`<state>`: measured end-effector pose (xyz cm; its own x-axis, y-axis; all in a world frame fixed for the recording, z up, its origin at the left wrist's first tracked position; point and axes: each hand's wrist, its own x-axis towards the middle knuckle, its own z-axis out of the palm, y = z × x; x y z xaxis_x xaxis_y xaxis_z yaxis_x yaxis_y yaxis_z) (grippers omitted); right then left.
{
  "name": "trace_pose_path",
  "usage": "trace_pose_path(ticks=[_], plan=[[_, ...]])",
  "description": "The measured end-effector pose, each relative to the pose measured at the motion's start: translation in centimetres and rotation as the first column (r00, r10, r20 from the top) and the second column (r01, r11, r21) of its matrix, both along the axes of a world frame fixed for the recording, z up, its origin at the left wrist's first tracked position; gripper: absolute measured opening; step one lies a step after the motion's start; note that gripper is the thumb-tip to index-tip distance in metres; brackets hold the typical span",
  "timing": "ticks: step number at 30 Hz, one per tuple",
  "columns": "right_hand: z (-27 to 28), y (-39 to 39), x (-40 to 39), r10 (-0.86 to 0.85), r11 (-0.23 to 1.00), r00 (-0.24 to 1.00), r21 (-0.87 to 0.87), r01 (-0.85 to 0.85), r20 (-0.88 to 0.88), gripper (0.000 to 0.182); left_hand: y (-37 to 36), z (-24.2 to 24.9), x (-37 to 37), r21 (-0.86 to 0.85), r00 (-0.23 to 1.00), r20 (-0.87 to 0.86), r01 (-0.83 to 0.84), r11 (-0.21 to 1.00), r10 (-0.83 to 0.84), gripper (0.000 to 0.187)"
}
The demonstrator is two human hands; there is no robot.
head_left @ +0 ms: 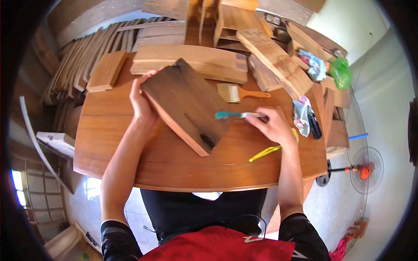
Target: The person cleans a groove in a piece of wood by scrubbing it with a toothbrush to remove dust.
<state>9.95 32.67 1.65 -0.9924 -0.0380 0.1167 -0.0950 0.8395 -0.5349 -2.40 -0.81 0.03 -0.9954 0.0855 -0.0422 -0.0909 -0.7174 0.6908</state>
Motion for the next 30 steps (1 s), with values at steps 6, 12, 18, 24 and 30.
trace_pose_path(ticks=[6, 12, 18, 24, 30], plan=[[-1.0, -2.2, -0.3, 0.333, 0.939, 0.929, -0.028, -0.342, -0.163, 0.031, -0.3, -1.1, -0.4, 0.040, 0.999, -0.042, -0.011, 0.999, 0.013, 0.037], [-0.4, 0.0, -0.1, 0.023, 0.999, 1.000, -0.025, -0.023, -0.019, 0.033, -0.3, -0.2, -0.1, 0.009, 0.999, -0.039, 0.038, 0.999, -0.037, 0.038], [-0.2, -1.0, -0.2, 0.170, 0.983, 0.984, -0.061, -0.173, -0.043, 0.024, -0.5, -0.3, -0.2, 0.015, 0.998, -0.066, 0.026, 1.000, -0.025, 0.037], [-1.0, -1.3, -0.3, 0.353, 0.934, 0.933, -0.033, -0.356, -0.061, 0.028, -0.3, -0.1, 0.0, 0.037, 0.995, -0.094, 0.023, 0.999, -0.020, 0.042], [-0.9, -0.9, -0.2, 0.052, 0.992, 0.999, -0.114, -0.051, 0.002, 0.029, -0.7, -0.9, -0.7, 0.034, 0.988, -0.152, 0.035, 0.999, -0.029, 0.042]])
